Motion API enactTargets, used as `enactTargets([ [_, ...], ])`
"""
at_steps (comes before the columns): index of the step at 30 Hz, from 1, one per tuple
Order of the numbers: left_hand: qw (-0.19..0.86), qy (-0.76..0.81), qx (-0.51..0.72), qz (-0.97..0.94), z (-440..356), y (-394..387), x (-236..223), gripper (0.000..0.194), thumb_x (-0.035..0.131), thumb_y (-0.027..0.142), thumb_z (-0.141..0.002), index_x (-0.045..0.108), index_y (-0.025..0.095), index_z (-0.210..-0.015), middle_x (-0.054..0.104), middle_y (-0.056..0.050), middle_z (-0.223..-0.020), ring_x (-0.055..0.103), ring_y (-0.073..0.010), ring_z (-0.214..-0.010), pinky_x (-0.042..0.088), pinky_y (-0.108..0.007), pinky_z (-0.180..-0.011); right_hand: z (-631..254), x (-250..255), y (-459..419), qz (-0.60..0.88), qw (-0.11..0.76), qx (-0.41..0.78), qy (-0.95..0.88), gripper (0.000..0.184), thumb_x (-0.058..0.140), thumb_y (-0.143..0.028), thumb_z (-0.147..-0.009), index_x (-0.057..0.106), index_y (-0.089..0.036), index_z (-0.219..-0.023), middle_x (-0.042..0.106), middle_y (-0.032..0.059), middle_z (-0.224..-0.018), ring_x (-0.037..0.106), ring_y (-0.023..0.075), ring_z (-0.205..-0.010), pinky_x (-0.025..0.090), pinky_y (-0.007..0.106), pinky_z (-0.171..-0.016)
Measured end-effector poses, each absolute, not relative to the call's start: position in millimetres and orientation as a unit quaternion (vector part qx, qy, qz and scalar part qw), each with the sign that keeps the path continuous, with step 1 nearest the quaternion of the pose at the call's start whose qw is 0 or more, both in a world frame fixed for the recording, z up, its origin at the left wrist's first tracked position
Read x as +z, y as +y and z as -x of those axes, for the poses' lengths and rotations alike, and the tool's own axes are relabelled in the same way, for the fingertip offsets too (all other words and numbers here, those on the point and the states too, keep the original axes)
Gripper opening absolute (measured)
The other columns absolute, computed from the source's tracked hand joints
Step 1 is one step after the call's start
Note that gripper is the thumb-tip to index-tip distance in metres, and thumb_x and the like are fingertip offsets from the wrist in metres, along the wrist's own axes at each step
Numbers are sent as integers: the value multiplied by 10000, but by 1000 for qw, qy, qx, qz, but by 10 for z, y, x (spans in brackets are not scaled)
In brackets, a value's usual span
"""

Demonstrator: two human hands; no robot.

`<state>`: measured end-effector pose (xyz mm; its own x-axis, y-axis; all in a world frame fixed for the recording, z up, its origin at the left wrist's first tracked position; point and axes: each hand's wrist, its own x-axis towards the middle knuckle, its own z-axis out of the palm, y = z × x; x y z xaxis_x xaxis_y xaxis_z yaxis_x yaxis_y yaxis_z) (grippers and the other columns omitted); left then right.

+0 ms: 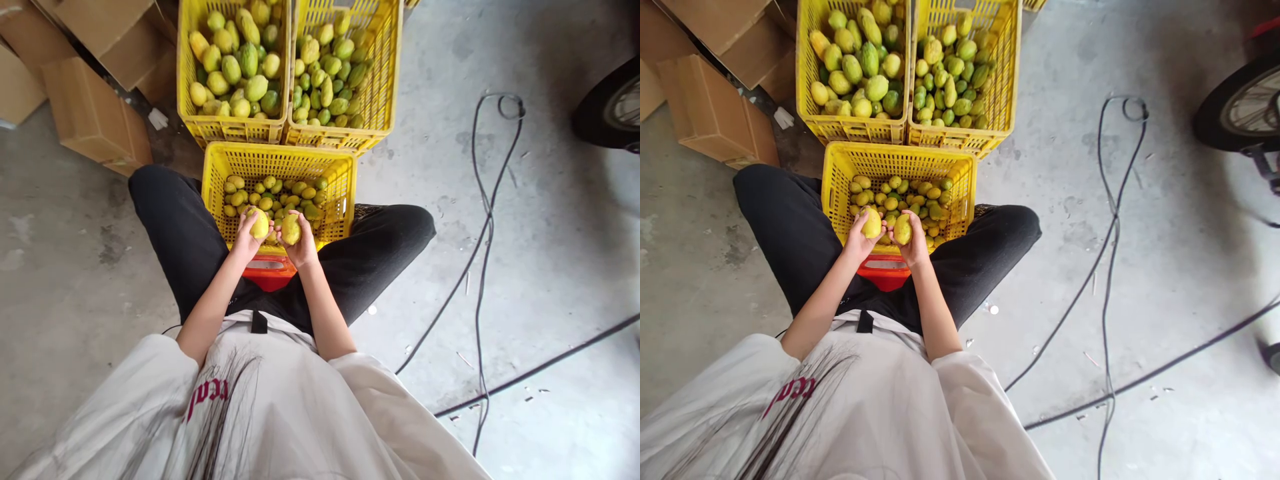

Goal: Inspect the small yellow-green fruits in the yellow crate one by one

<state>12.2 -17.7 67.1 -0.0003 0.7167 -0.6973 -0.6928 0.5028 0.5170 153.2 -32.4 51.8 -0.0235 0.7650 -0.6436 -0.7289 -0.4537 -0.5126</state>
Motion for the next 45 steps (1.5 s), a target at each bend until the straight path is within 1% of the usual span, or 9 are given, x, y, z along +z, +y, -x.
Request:
enactTargets([
  [4,730,471,495,-3,-111,-157,727,385,662,386,-992,704,235,-1344,802,-75,-1053,810,-277,-1055,646,-397,-974,-1559,574,-324,437,540,720,-8,337,746,-483,-863,626,-303,-1121,747,11,-969,806,287,-1086,720,459,-917],
  [9,730,460,506,-11,-120,-142,743,403,669,284,-1027,691,260,-1429,817,-54,-1140,805,-220,-1067,637,-327,-971,-1597,654,-319,399,558,728,-5,430,645,-297,-716,650,-298,-1146,792,58,-1111,746,331,-1249,696,580,-1014],
  [17,739,492,458,-30,-107,-196,662,134,768,203,-901,723,222,-1026,775,-9,-903,781,-185,-878,567,-239,-635,-1531,627,-357,442,483,755,-40,352,869,-400,-746,642,-294,-992,740,3,-938,779,272,-1047,736,434,-882],
  [23,758,478,439,-65,-103,-188,699,276,755,102,-816,662,226,-1045,811,-50,-1068,811,-272,-1202,679,-342,-927,-1591,520,-345,445,491,749,-28,407,887,-405,-701,617,-292,-984,736,4,-855,798,286,-1022,757,440,-834],
  [30,693,585,406,-111,-148,-204,535,442,906,101,-700,671,227,-1053,752,0,-943,779,-226,-1068,604,-255,-840,-1516,351,-337,585,459,668,-11,370,905,-286,-691,640,-261,-948,746,-17,-892,753,200,-819,694,298,-605],
  [33,713,567,407,-63,-147,-183,531,233,738,172,-840,681,210,-1063,764,-53,-1026,778,-248,-1094,638,-317,-892,-1519,306,-330,605,466,646,-10,421,916,-297,-682,629,-274,-990,711,-35,-936,757,193,-819,691,317,-651],
  [36,724,542,424,-36,-133,-147,557,293,636,142,-790,653,222,-1071,773,-62,-1044,792,-277,-1116,654,-373,-931,-1568,284,-306,560,495,664,-11,328,810,-364,-754,625,-286,-1014,694,-34,-971,785,216,-923,701,358,-764],
  [39,708,556,434,-37,-131,-132,557,339,698,157,-759,617,246,-1076,761,-32,-1002,798,-278,-1092,632,-351,-905,-1614,285,-288,526,504,685,-3,255,741,-359,-781,624,-286,-994,713,-20,-989,792,239,-1019,695,372,-831],
  [45,674,601,426,-58,-156,-184,513,502,850,94,-672,571,260,-1054,679,53,-889,704,-163,-851,521,-247,-762,-1591,346,-323,522,466,714,-15,265,847,-369,-816,663,-261,-973,717,-14,-957,720,190,-887,700,333,-779],
])
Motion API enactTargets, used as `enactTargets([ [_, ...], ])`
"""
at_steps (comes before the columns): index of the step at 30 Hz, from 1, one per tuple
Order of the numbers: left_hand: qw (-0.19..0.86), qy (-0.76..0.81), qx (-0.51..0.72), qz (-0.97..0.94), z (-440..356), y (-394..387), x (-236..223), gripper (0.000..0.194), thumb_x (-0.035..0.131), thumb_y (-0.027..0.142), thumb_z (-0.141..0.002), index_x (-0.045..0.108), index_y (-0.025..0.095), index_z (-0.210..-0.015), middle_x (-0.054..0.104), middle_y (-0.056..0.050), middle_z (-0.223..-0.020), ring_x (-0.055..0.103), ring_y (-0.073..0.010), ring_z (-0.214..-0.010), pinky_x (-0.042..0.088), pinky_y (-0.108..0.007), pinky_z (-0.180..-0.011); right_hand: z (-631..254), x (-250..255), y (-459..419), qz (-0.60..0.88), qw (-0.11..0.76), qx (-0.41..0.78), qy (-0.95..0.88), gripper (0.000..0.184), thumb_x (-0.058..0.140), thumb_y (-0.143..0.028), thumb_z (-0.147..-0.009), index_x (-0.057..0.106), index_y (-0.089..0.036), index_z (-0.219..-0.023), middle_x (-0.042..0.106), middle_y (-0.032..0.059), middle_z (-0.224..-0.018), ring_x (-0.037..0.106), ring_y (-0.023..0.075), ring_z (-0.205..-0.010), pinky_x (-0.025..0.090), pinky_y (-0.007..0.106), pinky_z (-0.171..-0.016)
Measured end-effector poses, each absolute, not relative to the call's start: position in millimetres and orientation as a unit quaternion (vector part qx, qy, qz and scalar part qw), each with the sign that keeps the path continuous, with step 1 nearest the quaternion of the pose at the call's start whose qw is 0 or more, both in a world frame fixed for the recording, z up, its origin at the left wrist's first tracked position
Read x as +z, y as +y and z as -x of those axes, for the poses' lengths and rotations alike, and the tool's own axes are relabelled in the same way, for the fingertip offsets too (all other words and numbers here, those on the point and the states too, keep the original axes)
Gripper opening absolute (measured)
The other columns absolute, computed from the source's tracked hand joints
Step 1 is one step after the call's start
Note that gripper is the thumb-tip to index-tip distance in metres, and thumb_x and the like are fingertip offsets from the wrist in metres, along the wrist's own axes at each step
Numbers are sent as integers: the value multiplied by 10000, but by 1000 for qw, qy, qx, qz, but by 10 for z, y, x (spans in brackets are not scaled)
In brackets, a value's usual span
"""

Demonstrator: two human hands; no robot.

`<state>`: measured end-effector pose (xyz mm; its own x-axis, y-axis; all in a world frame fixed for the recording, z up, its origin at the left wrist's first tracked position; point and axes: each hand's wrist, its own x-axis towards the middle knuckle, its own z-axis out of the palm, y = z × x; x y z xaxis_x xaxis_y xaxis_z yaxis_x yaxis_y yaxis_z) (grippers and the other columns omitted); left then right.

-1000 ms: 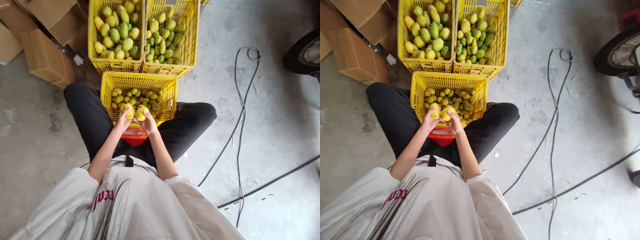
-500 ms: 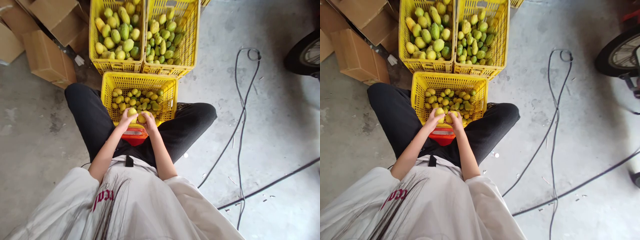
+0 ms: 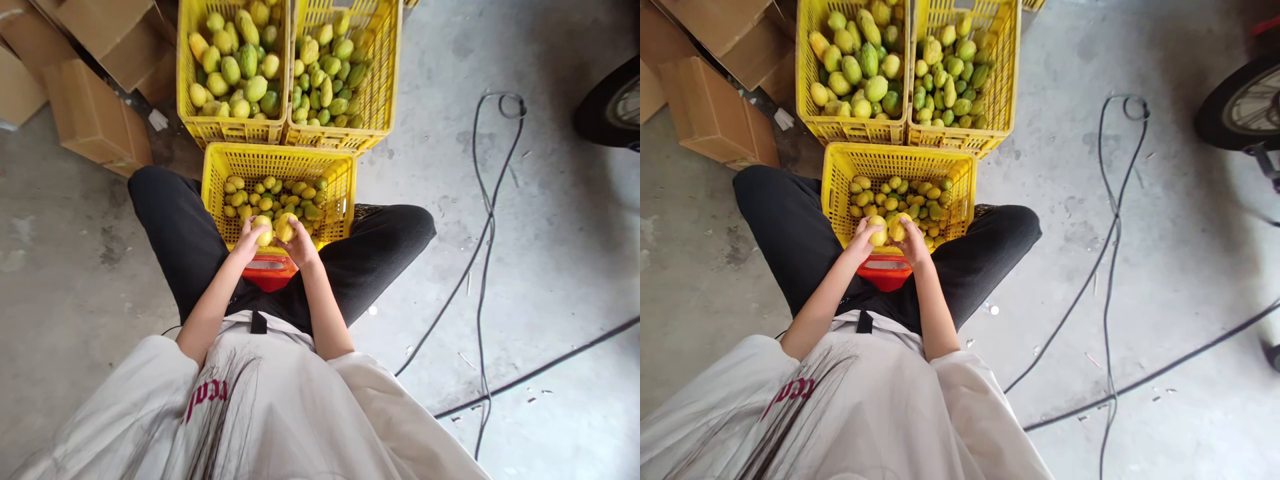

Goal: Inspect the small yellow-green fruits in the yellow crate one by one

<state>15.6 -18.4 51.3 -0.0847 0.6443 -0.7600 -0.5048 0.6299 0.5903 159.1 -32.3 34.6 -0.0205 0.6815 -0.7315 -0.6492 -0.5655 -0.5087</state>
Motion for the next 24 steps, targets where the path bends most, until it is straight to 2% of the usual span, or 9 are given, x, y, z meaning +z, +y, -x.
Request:
enactTargets([
  [3,688,588,420,-61,-155,-202,514,508,802,68,-650,578,267,-1061,656,78,-843,680,-147,-759,499,-241,-696,-1570,358,-340,517,466,717,-18,231,834,-302,-804,637,-254,-915,689,-25,-884,718,180,-844,700,314,-757],
  [6,705,572,412,-76,-143,-196,510,445,796,111,-680,656,244,-1081,696,53,-846,706,-157,-742,514,-249,-678,-1573,347,-341,517,461,719,-50,285,853,-259,-795,595,-265,-918,709,-25,-852,760,199,-835,697,318,-732],
  [10,708,575,401,-83,-142,-191,485,331,864,165,-730,722,202,-1027,767,-11,-880,751,-182,-826,552,-257,-742,-1588,349,-339,532,457,709,-71,388,909,-314,-798,559,-286,-963,737,-36,-843,787,207,-811,714,344,-731],
  [14,697,586,405,-81,-154,-195,478,322,904,165,-764,715,208,-1021,769,-8,-875,758,-181,-865,559,-246,-755,-1581,363,-339,530,472,700,-86,429,925,-384,-762,611,-286,-1037,747,-33,-894,794,203,-822,680,300,-688],
  [17,689,595,409,-65,-155,-185,495,328,918,193,-793,679,215,-1016,747,-4,-899,739,-177,-855,573,-257,-771,-1577,332,-341,505,485,708,-93,428,863,-454,-752,666,-277,-1089,757,-10,-971,793,223,-913,677,311,-750],
  [21,674,606,421,-14,-147,-153,508,118,724,197,-912,658,219,-1007,716,-18,-946,716,-199,-904,600,-285,-780,-1611,249,-352,503,468,713,-139,473,832,-347,-697,686,-294,-1144,756,-3,-1050,745,231,-1014,646,300,-803],
  [24,678,610,409,-5,-144,-142,503,141,627,141,-889,668,219,-999,718,-36,-970,718,-226,-983,611,-288,-782,-1645,204,-359,518,450,708,-168,516,886,-356,-676,683,-291,-1146,756,4,-1093,719,223,-1035,630,298,-832],
])
